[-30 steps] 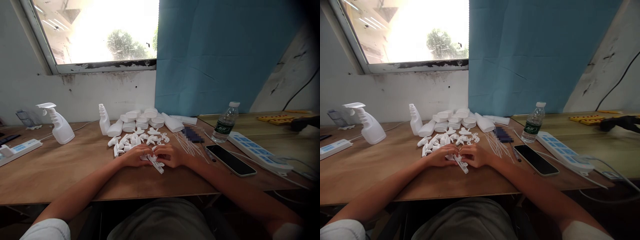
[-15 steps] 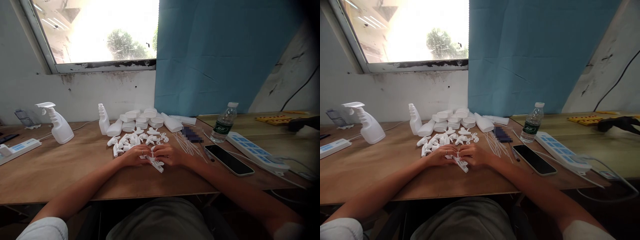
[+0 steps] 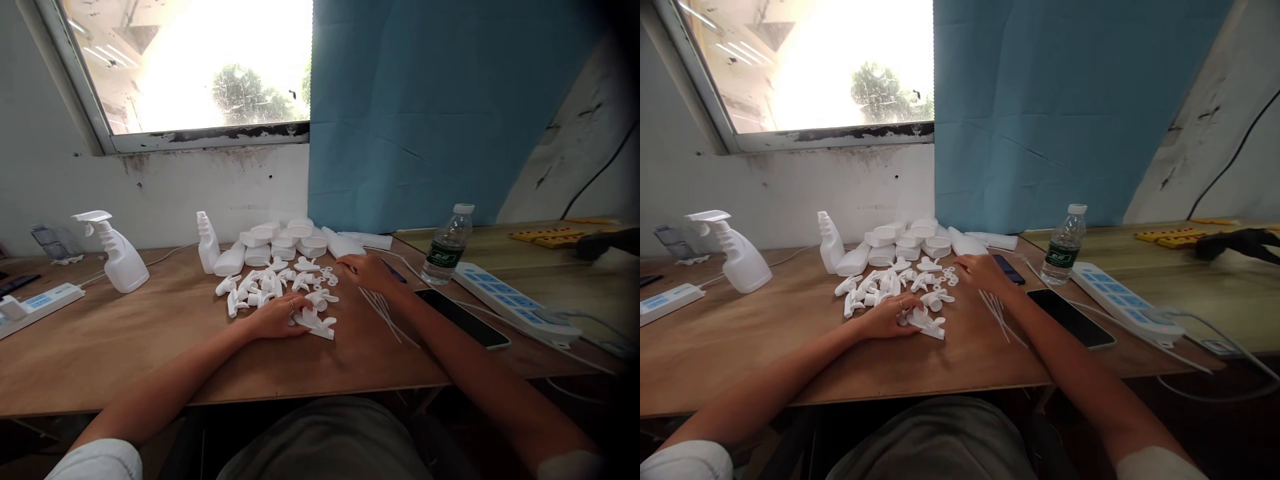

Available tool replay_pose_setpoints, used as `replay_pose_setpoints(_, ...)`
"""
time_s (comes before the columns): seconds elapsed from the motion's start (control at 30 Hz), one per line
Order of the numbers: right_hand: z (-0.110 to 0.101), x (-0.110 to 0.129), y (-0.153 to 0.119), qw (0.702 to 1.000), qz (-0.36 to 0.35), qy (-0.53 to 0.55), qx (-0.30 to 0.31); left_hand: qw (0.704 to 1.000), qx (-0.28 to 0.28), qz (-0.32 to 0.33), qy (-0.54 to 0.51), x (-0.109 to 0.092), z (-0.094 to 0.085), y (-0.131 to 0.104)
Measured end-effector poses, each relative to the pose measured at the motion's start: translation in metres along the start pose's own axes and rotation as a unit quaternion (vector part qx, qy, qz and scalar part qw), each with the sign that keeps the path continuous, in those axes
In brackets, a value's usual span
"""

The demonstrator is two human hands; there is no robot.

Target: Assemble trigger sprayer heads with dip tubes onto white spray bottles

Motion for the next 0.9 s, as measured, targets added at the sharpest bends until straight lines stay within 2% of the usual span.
replay_pose_setpoints(0.07,0.0,-0.027,0.001,0.993,0.074,-0.077,0.044,1.0,0.003,0.011,-0.001,-0.001,0.0,0.001)
replay_pose_setpoints(0.17,0.007,-0.056,-0.002,0.974,0.164,-0.11,0.108,1.0,0.008,0.027,0.003,-0.002,0.0,0.002)
replay_pose_setpoints(0.33,0.028,-0.07,-0.007,0.969,0.168,-0.066,0.169,1.0,-0.001,0.023,0.019,-0.002,0.002,0.0)
replay_pose_setpoints(0.53,0.032,-0.066,-0.003,0.972,0.17,-0.037,0.156,0.999,-0.01,0.016,0.036,-0.003,0.006,-0.002)
replay_pose_setpoints(0.67,0.019,-0.065,-0.001,0.97,0.215,0.062,0.093,0.999,-0.004,-0.034,0.014,-0.001,0.006,-0.002)
replay_pose_setpoints(0.77,0.007,-0.066,0.0,0.934,0.259,0.247,0.024,0.999,-0.004,-0.045,-0.012,-0.001,0.007,-0.003)
replay_pose_setpoints(0.9,-0.008,-0.06,0.006,0.826,0.217,0.518,-0.051,1.0,0.003,-0.026,0.003,-0.003,0.008,-0.002)
Point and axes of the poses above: each hand's wrist, its own y-axis towards the middle knuckle, its own z-axis out of the palm, x = y × z, the point moved 4 cm from there along y, towards the middle knuckle, and after that the axes turned 2 degrees about -z, right-handed, at the moved point
